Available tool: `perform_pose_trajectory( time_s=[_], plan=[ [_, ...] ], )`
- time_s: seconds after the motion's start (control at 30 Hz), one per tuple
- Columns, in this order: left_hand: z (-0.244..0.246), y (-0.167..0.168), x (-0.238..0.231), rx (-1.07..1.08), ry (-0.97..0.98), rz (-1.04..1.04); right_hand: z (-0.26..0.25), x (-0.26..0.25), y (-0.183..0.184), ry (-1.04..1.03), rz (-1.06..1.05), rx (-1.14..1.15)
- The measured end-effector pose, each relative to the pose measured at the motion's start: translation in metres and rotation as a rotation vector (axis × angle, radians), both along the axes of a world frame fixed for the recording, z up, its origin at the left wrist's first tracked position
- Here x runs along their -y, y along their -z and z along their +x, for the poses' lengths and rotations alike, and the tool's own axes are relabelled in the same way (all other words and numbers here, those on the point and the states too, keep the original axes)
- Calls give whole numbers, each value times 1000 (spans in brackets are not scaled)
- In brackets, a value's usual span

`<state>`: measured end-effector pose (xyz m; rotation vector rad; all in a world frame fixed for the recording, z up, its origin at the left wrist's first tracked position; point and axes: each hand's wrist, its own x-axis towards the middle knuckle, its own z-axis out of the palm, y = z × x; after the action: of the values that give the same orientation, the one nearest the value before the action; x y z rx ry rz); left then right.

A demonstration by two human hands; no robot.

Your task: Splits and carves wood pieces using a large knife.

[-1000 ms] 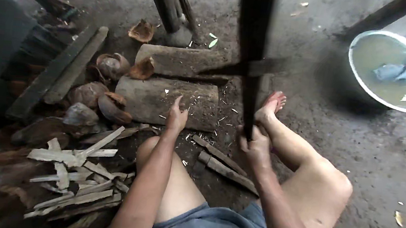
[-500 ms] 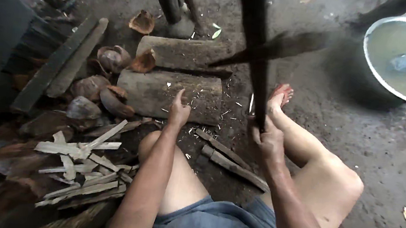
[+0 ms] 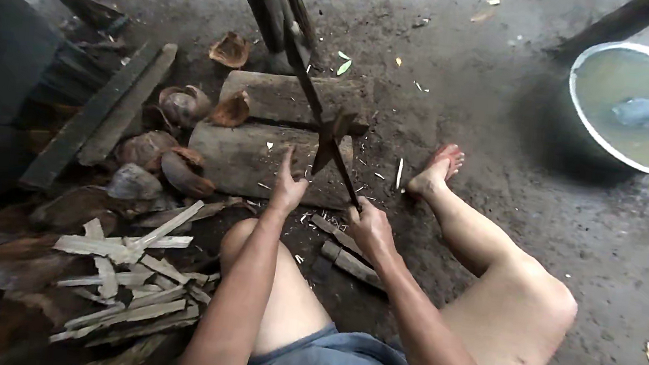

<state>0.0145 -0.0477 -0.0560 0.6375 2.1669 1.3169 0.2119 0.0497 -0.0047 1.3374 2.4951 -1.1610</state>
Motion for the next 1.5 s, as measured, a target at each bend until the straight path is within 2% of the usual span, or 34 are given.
perform_pose_trajectory(
  time_s=[0.1,0.17,0.23,0.37,0.47,0.63,0.73,0.83,0.93,1.0,1.07,1.13,1.23,1.3,1.5],
  plan=[
    [-9,2,1,-3,-70,78,17,3,-32,26,147,-222],
    [-10,2,0,-9,-63,100,24,3,-41,35,201,-290],
    [-7,-2,-2,-19,-33,79,23,3,-28,38,147,-222],
    [8,-8,-6,8,28,64,-3,-1,43,19,-94,150],
    [14,-17,-4,32,67,65,-14,4,45,4,-94,175],
    [2,2,-7,34,11,109,4,3,12,12,-17,-44],
    [-6,4,-10,-9,-51,254,15,8,-22,21,96,-242],
    [1,-7,-13,-60,-55,433,21,11,-34,14,153,-293],
    [11,-18,-8,-181,-42,481,16,10,-7,-12,52,-104],
    [18,-19,-12,-190,-18,498,9,8,28,-31,-51,88],
    [20,-22,-23,-168,4,501,-1,9,46,-34,-90,161],
    [20,-21,-39,-206,-43,523,-6,13,47,-42,-106,166],
    [21,-28,-57,-276,-122,416,-3,9,50,-31,-143,154],
    [25,-28,-60,-327,-98,314,2,2,57,-15,-197,103],
    [40,-15,-64,-536,-54,264,14,-11,69,-23,-324,54]
  ],
)
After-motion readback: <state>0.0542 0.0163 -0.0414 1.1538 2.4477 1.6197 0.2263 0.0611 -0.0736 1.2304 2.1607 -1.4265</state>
